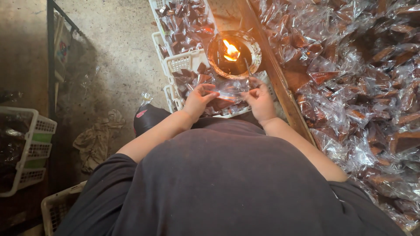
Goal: Sealing small plastic bags containing baked goods using a flame and organizing them into trays.
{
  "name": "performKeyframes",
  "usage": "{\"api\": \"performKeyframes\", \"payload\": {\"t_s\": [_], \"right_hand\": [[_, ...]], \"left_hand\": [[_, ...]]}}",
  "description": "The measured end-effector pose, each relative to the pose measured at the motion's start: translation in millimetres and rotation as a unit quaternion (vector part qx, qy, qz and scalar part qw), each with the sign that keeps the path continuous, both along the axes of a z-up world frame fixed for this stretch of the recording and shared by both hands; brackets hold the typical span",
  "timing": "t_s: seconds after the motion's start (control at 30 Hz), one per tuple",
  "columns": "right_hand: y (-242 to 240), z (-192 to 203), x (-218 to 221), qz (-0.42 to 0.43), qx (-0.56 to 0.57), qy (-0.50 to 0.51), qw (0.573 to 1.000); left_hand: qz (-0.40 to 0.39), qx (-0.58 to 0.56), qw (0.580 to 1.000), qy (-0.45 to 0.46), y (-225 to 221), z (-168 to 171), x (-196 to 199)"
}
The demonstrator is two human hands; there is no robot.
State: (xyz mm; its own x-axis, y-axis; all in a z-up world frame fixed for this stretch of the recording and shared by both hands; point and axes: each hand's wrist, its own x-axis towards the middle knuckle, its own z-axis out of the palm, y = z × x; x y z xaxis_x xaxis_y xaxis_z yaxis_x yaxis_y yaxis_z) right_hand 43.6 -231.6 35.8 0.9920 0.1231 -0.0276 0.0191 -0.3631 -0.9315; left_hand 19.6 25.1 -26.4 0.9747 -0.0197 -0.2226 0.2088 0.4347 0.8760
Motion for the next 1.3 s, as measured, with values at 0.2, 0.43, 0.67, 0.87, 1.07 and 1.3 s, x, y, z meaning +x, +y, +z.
{"api": "performKeyframes", "payload": {"t_s": [0.2, 0.43, 0.67, 0.87, 1.07, 1.3], "right_hand": [[8, 6, -5, 0.002, -0.090, 0.039, 0.995], [2, -5, 5, -0.108, -0.089, -0.021, 0.990], [3, -6, 11, 0.039, -0.122, -0.155, 0.980], [9, -9, 5, 0.146, -0.095, -0.116, 0.978], [15, 31, 7, 0.044, 0.009, -0.072, 0.996], [25, 17, -2, 0.090, -0.091, -0.045, 0.991]], "left_hand": [[-0.070, 0.041, 0.997, -0.014, -9, 2, -4], [-0.009, -0.005, 1.000, -0.016, 3, 17, -8], [-0.012, 0.001, 0.999, -0.035, 0, 7, -3], [-0.053, 0.036, 0.995, -0.070, -6, -23, 9], [-0.049, 0.054, 0.994, -0.086, 8, -18, 5], [-0.037, 0.099, 0.992, -0.068, -5, 13, -7]]}}
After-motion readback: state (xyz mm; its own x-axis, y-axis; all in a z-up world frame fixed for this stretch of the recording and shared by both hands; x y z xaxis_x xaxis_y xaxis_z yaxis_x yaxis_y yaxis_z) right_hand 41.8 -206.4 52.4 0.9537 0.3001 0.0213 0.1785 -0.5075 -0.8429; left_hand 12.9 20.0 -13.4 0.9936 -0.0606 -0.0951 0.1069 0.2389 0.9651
